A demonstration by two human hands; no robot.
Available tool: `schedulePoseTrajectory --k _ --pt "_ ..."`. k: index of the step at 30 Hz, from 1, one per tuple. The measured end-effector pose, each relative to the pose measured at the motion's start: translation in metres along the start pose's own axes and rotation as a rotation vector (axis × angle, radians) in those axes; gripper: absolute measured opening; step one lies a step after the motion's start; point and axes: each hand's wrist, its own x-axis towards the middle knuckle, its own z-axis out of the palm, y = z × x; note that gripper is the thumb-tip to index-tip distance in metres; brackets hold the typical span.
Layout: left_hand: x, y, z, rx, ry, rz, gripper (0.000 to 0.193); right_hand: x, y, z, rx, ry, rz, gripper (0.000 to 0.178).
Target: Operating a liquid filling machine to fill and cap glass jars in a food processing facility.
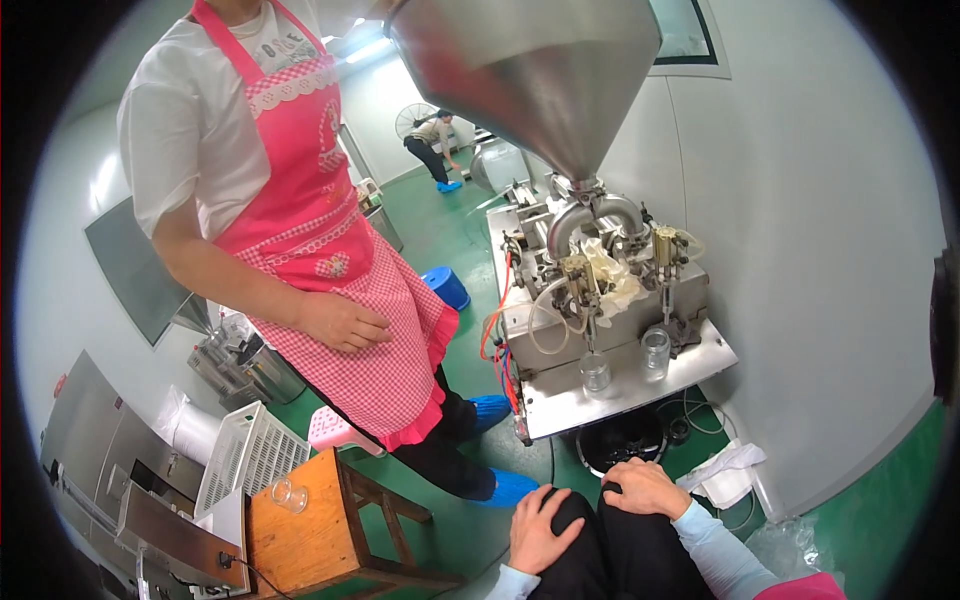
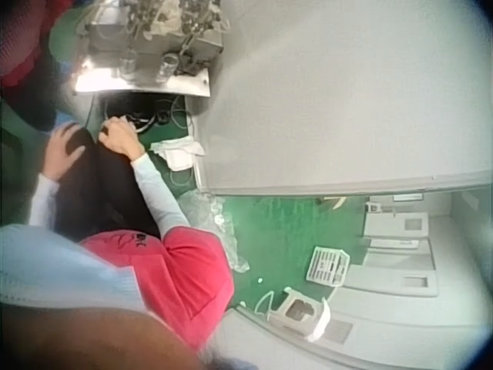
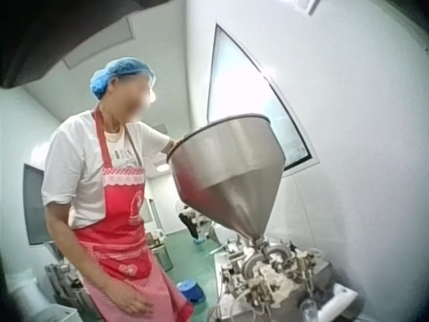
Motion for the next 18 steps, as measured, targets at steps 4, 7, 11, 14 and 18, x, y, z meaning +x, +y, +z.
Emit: schedulePoseTrajectory --k 4,7,11,14,18 --pt "0.013 -0.013 0.003 -0.101 -0.079 -0.066 0.051 0.007 0.001 0.002 0.005 0.030 -0.032 0.033" --pt "0.009 -0.014 -0.001 -0.088 0.000 -0.069 0.048 0.014 -0.004 0.008 0.016 0.058 -0.106 0.029" --pt "0.017 -0.002 -0.001 -0.141 0.001 -0.090 0.044 0.010 0.004 0.007 0.017 0.085 -0.081 0.028" --pt "0.015 -0.003 0.002 -0.136 0.004 -0.092 0.044 0.011 0.004 0.006 0.024 0.078 -0.088 0.028" --pt "0.014 -0.005 0.001 -0.119 0.018 -0.095 0.044 0.013 0.000 0.001 0.047 0.031 -0.042 0.030"
